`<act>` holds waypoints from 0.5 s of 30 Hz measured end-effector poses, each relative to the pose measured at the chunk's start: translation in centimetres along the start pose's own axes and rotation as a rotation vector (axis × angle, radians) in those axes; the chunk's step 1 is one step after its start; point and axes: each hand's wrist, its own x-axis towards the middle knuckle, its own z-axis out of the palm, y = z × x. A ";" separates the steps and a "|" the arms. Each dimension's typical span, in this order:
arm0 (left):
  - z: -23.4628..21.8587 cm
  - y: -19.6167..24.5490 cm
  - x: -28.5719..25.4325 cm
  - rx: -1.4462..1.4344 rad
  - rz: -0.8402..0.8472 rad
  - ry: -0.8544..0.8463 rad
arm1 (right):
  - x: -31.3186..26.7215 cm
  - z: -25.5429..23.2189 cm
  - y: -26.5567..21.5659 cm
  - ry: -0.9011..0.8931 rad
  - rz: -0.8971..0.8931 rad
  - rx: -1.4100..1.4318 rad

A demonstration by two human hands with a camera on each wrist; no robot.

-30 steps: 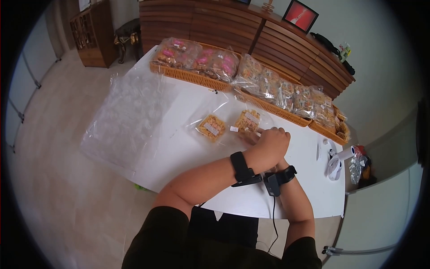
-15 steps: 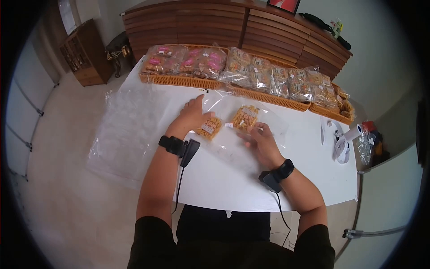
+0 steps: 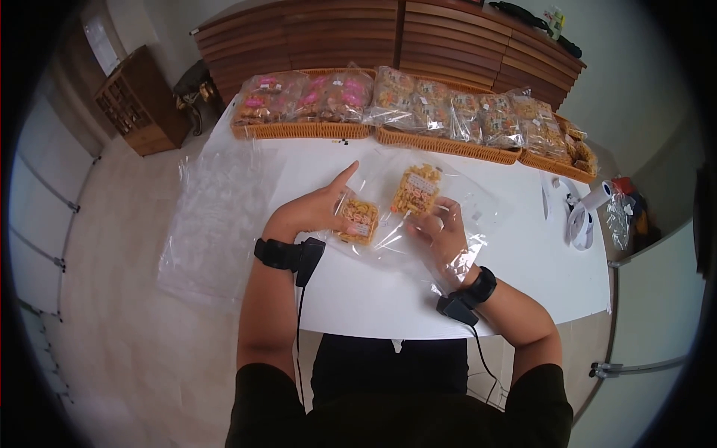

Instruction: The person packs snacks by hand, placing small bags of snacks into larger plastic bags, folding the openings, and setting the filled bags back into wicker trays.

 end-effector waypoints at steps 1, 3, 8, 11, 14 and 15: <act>-0.1 -0.1 0.0 -0.004 -0.001 0.000 | -0.3 0.3 0.0 0.020 -0.043 -0.025; -0.2 -0.4 0.0 -0.033 0.045 -0.083 | 0.0 0.1 0.8 0.018 -0.076 -0.004; 1.7 -0.4 1.7 -0.107 0.085 0.169 | -0.6 0.7 0.8 0.005 -0.102 0.103; 1.4 -0.8 2.0 -0.217 0.004 0.181 | -0.5 0.6 0.7 -0.017 -0.031 0.034; 0.4 -0.1 1.0 -0.160 -0.043 0.054 | -0.2 -0.1 2.0 -0.075 -0.127 0.086; 0.2 0.2 0.6 -0.157 -0.077 -0.038 | -0.3 0.0 2.0 -0.045 -0.124 0.031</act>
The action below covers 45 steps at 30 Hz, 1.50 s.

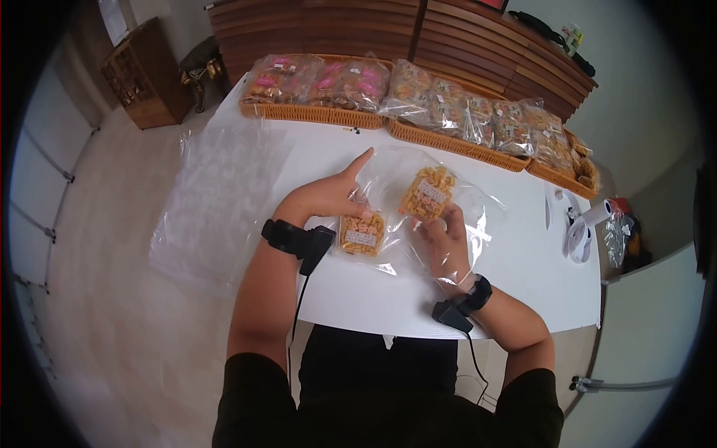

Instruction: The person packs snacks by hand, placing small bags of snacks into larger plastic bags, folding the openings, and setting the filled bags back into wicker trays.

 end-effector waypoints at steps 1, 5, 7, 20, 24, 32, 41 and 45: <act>-0.1 0.1 -0.1 -0.006 -0.003 0.001 | -0.1 0.1 0.1 0.026 0.004 -0.057; 0.2 -0.4 0.0 0.013 0.046 -0.115 | -0.5 -0.4 0.8 -0.061 0.055 0.313; 0.9 -0.7 0.2 0.024 0.111 -0.115 | -1.1 0.2 -0.2 -0.128 0.098 0.167; 0.5 -1.4 0.6 0.166 0.131 0.429 | 1.4 -1.0 -2.1 -0.235 0.203 -0.435; 1.8 -0.1 0.5 0.445 0.262 0.452 | 1.5 -1.0 -2.6 -0.285 0.224 -0.570; 6.9 3.0 1.2 0.968 0.297 0.560 | 2.0 -1.1 -3.9 -0.558 0.197 -0.726; 12.0 6.8 5.4 0.691 0.562 0.455 | 3.0 -3.1 -1.5 -0.609 -0.084 -0.869; 11.7 9.3 7.5 0.713 0.396 0.292 | 2.8 -3.9 -1.3 -0.710 -0.274 -1.036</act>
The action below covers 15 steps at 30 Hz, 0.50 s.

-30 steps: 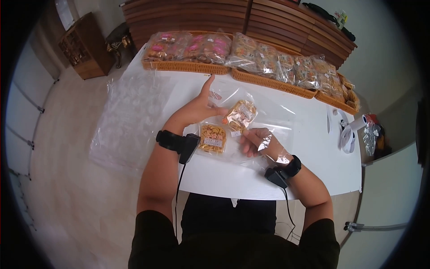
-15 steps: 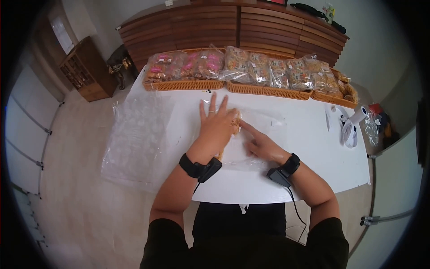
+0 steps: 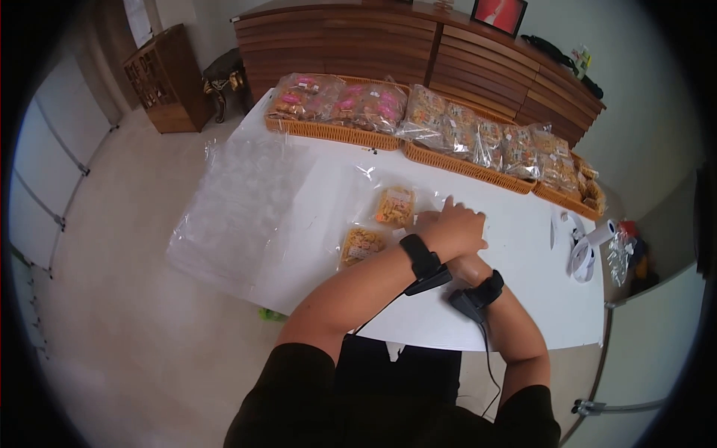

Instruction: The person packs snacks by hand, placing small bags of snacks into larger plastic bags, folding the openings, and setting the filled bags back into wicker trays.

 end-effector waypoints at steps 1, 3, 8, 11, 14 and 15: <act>-0.2 -0.2 0.4 -0.088 -0.038 -0.137 | -0.1 0.0 0.2 -0.001 -0.039 -0.060; 0.1 -0.7 1.1 -0.174 -0.060 -0.271 | -0.1 -0.2 0.7 0.018 -0.110 -0.165; 2.5 -1.8 0.5 -0.351 -0.005 -0.049 | 0.2 1.0 3.7 -0.051 -0.054 0.083; 1.0 -1.4 0.0 -0.550 -0.026 0.034 | 2.4 -0.4 0.5 -0.040 -0.125 -0.197; -0.7 -0.8 -0.5 -0.739 0.001 0.055 | 4.2 -0.6 -0.5 -0.104 -0.190 -0.405; -1.0 -0.8 -0.6 -0.797 0.024 0.058 | 4.7 -0.7 -0.8 -0.127 -0.212 -0.475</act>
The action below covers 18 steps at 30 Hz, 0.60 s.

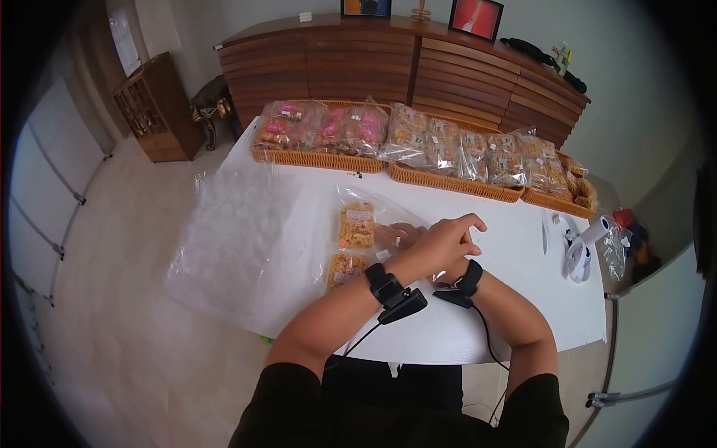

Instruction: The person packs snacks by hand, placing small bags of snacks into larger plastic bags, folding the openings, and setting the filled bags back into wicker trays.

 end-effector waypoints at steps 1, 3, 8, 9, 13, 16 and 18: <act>-0.1 -0.1 -0.1 0.007 0.003 0.000 | 0.5 -0.1 -0.1 -0.025 -0.021 -0.069; -0.3 -0.1 -0.1 -0.053 0.094 -0.029 | 1.1 0.1 -0.5 0.010 -0.030 -0.092; -2.6 -0.6 -2.7 0.262 0.208 0.313 | -0.4 -1.2 0.3 -0.259 0.147 0.323; -3.6 -0.1 -3.6 0.332 0.203 0.316 | -1.7 -1.5 0.6 -0.240 0.170 0.391; -5.0 -3.2 -7.1 0.595 -0.075 0.184 | -8.2 -6.0 0.6 -0.079 0.034 0.353; -5.4 -4.5 -7.9 0.754 -0.164 0.031 | -12.0 -10.9 2.4 -0.153 0.226 0.483; -5.8 -4.4 -7.9 0.847 -0.182 -0.059 | -13.8 -14.1 5.2 -0.053 0.433 0.392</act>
